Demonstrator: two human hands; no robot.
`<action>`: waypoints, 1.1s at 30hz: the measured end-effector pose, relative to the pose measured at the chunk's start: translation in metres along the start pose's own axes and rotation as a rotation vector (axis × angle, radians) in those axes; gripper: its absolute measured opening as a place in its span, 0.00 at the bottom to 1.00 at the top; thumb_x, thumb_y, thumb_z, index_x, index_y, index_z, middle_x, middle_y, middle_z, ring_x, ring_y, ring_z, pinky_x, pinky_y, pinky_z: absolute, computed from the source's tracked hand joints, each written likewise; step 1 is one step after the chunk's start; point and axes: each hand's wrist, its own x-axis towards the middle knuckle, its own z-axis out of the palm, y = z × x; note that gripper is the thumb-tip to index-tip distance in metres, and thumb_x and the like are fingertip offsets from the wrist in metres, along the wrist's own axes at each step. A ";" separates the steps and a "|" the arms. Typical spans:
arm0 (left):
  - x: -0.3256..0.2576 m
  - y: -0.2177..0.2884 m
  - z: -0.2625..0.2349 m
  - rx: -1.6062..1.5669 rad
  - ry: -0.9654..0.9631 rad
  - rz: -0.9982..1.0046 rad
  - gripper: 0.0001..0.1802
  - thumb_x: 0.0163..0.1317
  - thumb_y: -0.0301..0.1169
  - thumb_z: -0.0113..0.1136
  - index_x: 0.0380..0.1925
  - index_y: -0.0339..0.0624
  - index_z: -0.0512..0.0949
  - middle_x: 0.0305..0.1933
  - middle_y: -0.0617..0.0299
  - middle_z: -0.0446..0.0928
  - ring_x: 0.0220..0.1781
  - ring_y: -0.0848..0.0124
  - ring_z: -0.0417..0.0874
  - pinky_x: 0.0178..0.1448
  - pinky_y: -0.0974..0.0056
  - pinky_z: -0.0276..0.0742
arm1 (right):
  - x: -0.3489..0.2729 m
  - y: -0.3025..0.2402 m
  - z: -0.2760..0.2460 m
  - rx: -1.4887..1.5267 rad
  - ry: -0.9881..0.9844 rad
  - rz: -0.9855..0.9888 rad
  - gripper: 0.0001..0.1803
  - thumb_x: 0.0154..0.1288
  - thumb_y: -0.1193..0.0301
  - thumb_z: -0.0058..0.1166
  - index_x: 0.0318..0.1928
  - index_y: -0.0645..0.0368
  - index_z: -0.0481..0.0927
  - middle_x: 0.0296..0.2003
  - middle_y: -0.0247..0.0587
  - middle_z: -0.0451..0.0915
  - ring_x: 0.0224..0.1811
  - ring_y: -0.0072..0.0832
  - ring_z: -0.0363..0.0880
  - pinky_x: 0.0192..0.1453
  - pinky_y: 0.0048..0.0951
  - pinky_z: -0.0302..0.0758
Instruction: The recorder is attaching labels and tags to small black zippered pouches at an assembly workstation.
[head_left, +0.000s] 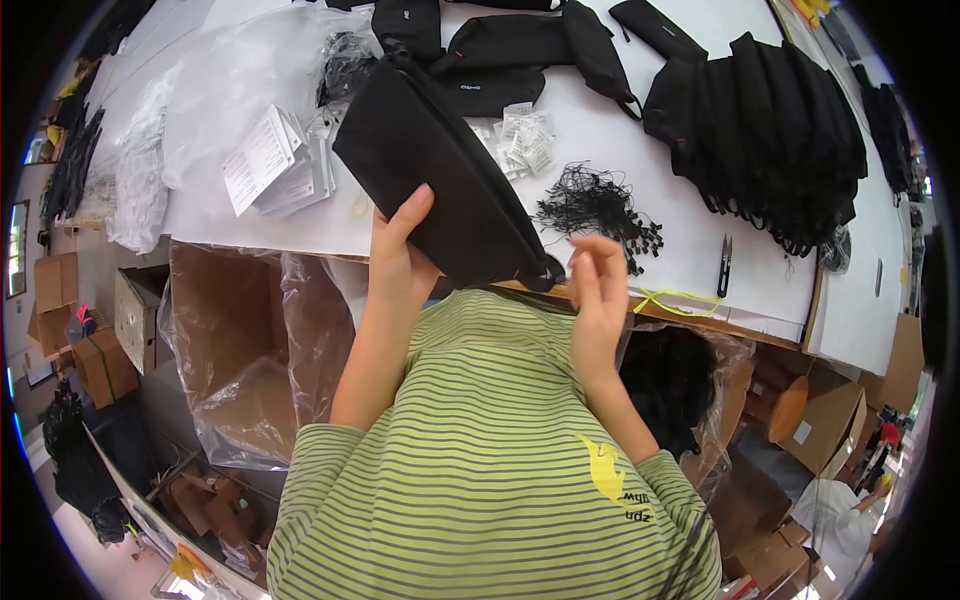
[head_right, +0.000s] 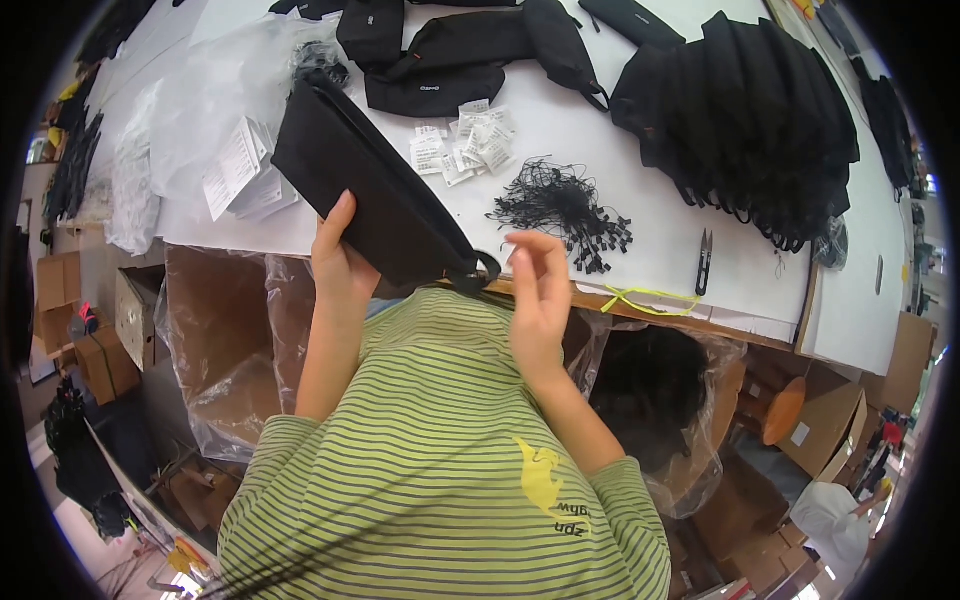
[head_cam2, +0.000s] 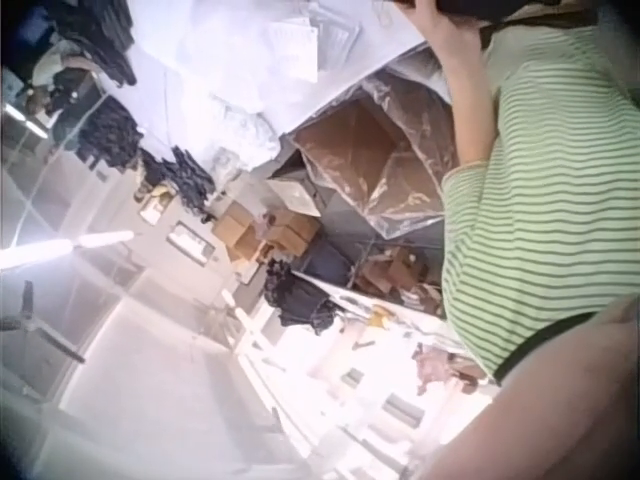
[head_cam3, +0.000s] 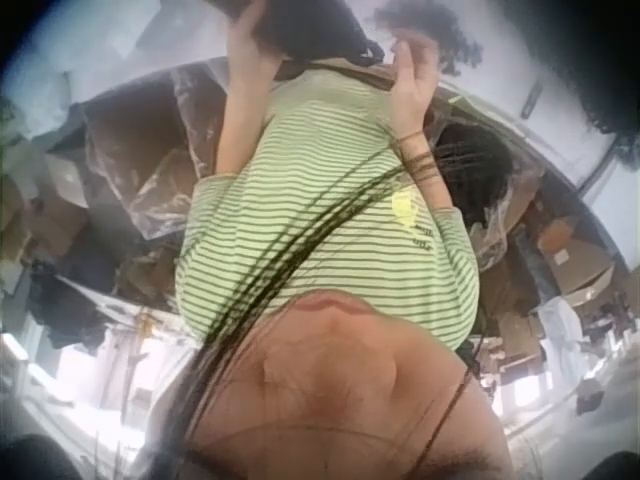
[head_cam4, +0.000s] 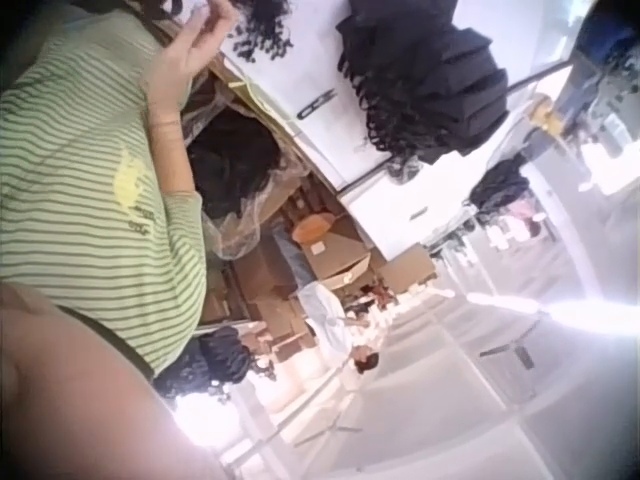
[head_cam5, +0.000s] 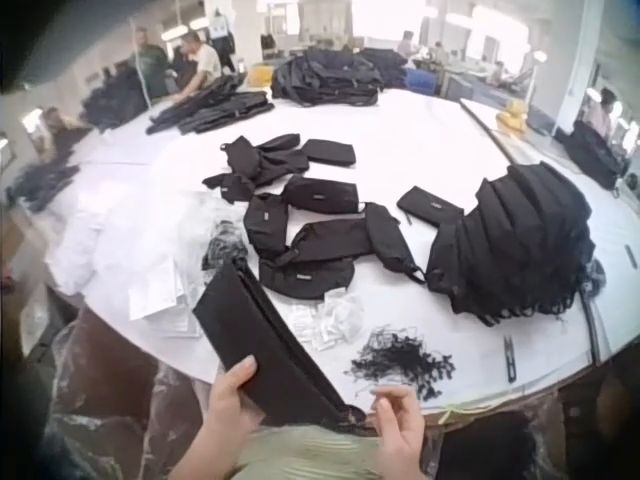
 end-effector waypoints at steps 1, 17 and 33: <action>-0.003 0.000 0.000 0.019 -0.055 -0.026 0.21 0.57 0.27 0.61 0.51 0.40 0.71 0.47 0.58 0.77 0.48 0.65 0.80 0.54 0.59 0.77 | 0.011 -0.003 -0.006 -0.034 0.042 -0.014 0.07 0.71 0.74 0.42 0.43 0.61 0.74 0.35 0.29 0.69 0.32 0.13 0.61 0.37 0.16 0.61; -0.022 0.001 0.031 0.422 -0.227 -0.288 0.31 0.46 0.22 0.70 0.53 0.31 0.69 0.49 0.56 0.76 0.49 0.70 0.78 0.55 0.65 0.74 | 0.079 -0.042 0.001 -0.231 -0.011 -0.652 0.05 0.54 0.79 0.62 0.32 0.63 0.79 0.30 0.33 0.78 0.27 0.18 0.72 0.30 0.17 0.66; 0.001 0.009 0.012 0.009 -0.155 -0.360 0.18 0.57 0.24 0.60 0.48 0.34 0.72 0.42 0.56 0.79 0.40 0.68 0.83 0.45 0.66 0.81 | 0.033 -0.056 0.013 -0.464 -0.328 -0.628 0.11 0.45 0.82 0.63 0.30 0.60 0.77 0.25 0.34 0.75 0.25 0.26 0.68 0.25 0.22 0.64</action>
